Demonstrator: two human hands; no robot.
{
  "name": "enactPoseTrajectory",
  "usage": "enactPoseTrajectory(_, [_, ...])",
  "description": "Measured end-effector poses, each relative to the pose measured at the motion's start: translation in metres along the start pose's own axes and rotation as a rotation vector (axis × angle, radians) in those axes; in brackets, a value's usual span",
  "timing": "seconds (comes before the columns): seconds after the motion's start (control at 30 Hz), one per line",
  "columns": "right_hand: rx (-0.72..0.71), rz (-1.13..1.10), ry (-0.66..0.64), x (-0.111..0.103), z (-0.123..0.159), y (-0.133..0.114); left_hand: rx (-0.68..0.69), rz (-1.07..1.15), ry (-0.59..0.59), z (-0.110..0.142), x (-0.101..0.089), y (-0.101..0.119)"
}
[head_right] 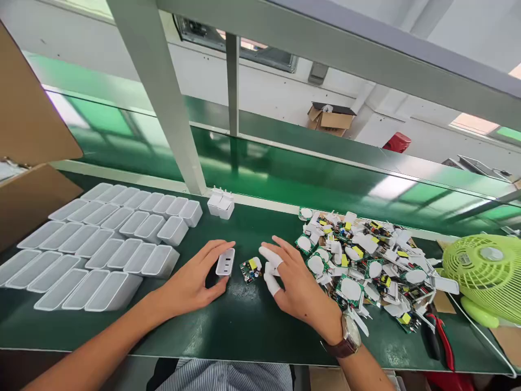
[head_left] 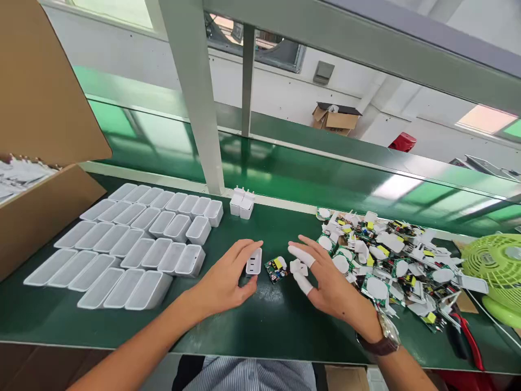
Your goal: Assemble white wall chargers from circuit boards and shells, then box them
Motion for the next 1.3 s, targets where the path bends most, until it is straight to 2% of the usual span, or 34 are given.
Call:
enactPoseTrajectory(0.1, [-0.088, 0.002, -0.220, 0.010, -0.011, 0.001, 0.000, 0.016, -0.004, 0.002, 0.004, -0.003])
enactPoseTrajectory(0.2, [-0.076, -0.030, -0.268, 0.021, -0.022, 0.008, -0.033, 0.037, 0.001, 0.004, 0.005, -0.007])
enactPoseTrajectory(0.3, [0.008, -0.104, -0.179, 0.018, -0.028, 0.012, -0.089, 0.054, -0.013, 0.005, 0.005, -0.011])
enactPoseTrajectory(0.5, [0.121, -0.456, 0.155, 0.009, -0.024, 0.013, -0.163, 0.158, -0.062, 0.003, 0.010, -0.016])
enactPoseTrajectory(0.63, [0.150, -0.424, 0.240, 0.017, -0.016, 0.015, -0.191, 0.088, 0.073, -0.004, 0.012, -0.020])
enactPoseTrajectory(0.73, [0.166, -0.378, 0.275, 0.018, -0.012, 0.019, -0.207, -0.015, 0.068, -0.005, 0.016, -0.018])
enactPoseTrajectory(0.8, [0.187, -0.369, 0.297, 0.019, -0.009, 0.021, -0.246, -0.026, 0.017, -0.004, 0.016, -0.016])
enactPoseTrajectory(0.9, [0.230, -0.378, 0.369, 0.022, -0.006, 0.024, -0.262, 0.096, -0.105, -0.004, 0.009, -0.012])
enactPoseTrajectory(1.03, [0.213, -0.381, 0.476, 0.022, -0.005, 0.022, -0.134, 0.256, -0.488, -0.013, 0.003, 0.002])
enactPoseTrajectory(1.1, [0.173, -0.334, 0.515, 0.019, -0.006, 0.019, -0.076, 0.238, -0.599, -0.019, 0.005, 0.008])
enactPoseTrajectory(1.17, [0.114, -0.239, 0.558, 0.013, -0.007, 0.014, -0.076, 0.165, -0.531, -0.026, 0.009, 0.011])
enactPoseTrajectory(1.3, [0.043, -0.105, 0.633, 0.003, -0.010, 0.009, -0.107, 0.061, -0.224, -0.030, 0.016, 0.010])
Point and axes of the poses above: each hand's wrist, its own z-axis away from the middle knuckle, its own x-axis out of the palm, y = z × x, the point moved 4 cm from there along -z, towards the middle knuckle, and after that the axes turned 11 degrees about -x, right-handed, at the moved point
